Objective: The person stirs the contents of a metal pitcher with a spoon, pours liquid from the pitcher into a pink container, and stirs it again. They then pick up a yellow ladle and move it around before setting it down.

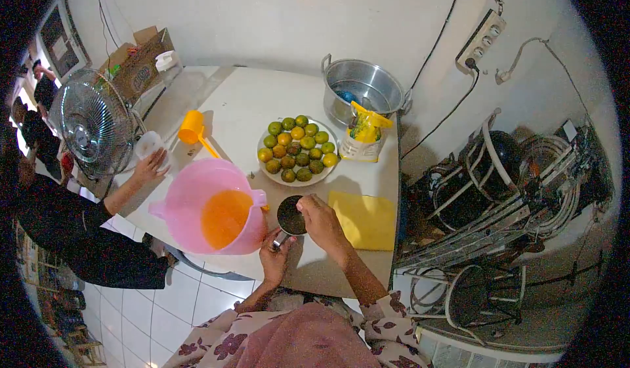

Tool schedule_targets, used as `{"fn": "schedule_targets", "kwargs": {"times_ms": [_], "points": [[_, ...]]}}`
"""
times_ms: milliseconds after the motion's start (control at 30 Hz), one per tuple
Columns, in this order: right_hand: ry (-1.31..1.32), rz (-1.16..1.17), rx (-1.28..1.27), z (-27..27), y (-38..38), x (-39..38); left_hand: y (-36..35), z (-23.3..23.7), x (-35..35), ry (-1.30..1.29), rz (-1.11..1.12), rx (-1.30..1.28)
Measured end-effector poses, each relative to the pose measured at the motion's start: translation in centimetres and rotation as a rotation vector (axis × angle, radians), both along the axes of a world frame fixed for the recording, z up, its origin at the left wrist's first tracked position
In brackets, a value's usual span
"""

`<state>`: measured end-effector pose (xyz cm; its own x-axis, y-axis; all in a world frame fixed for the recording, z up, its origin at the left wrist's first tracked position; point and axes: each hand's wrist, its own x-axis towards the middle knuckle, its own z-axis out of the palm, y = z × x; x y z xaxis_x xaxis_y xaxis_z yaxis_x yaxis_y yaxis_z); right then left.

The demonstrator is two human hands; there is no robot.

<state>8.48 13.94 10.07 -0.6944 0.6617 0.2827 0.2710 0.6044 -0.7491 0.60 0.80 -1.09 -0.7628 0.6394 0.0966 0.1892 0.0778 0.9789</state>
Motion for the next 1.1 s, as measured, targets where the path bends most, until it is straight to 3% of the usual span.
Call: {"fn": "schedule_targets", "kwargs": {"times_ms": [133, 333, 533, 633, 700, 733, 800, 900, 967, 1067, 1100], "points": [[-0.106, -0.067, 0.156, 0.8, -0.1, 0.2, -0.1, 0.8, 0.1, -0.038, -0.009, -0.043], [-0.034, 0.016, -0.255, -0.2, -0.2, 0.2, -0.2, 2.2, 0.3, -0.040, -0.002, -0.065], [-0.097, -0.094, 0.112, 0.4, 0.0, 0.4, -0.4, 1.0, 0.5, -0.116, 0.011, -0.077], [-0.153, -0.049, -0.113, -0.1, 0.3, 0.8, -0.6, 0.6, 1.1, -0.113, 0.000, -0.004], [-0.094, -0.140, -0.438, -0.2, 0.3, 0.9, -0.9, 0.4, 1.4, -0.111, -0.009, 0.013], [-0.094, -0.133, -0.439, -0.4, 0.2, 1.0, -1.1, 0.0, 1.4, -0.129, -0.056, -0.004], [0.054, -0.228, -0.133, -0.8, -0.1, 1.4, -1.8, -0.6, 1.5, -0.146, -0.095, -0.022], [0.023, -0.316, 0.080, -1.6, 0.3, 2.3, -3.9, -1.3, 1.8, -0.310, -0.230, 0.022], [-0.007, -0.328, 0.120, 0.2, 0.2, 3.1, -6.1, -0.1, 1.7, -0.296, -0.210, -0.030], [0.106, -0.425, 0.026, 0.6, 0.9, 5.4, -11.9, 1.1, -2.0, -0.697, -0.468, -0.091], [0.158, -0.451, -0.003, 0.0, 1.5, 6.8, -13.5, 2.3, -3.7, -0.594, -0.497, -0.102]]}}
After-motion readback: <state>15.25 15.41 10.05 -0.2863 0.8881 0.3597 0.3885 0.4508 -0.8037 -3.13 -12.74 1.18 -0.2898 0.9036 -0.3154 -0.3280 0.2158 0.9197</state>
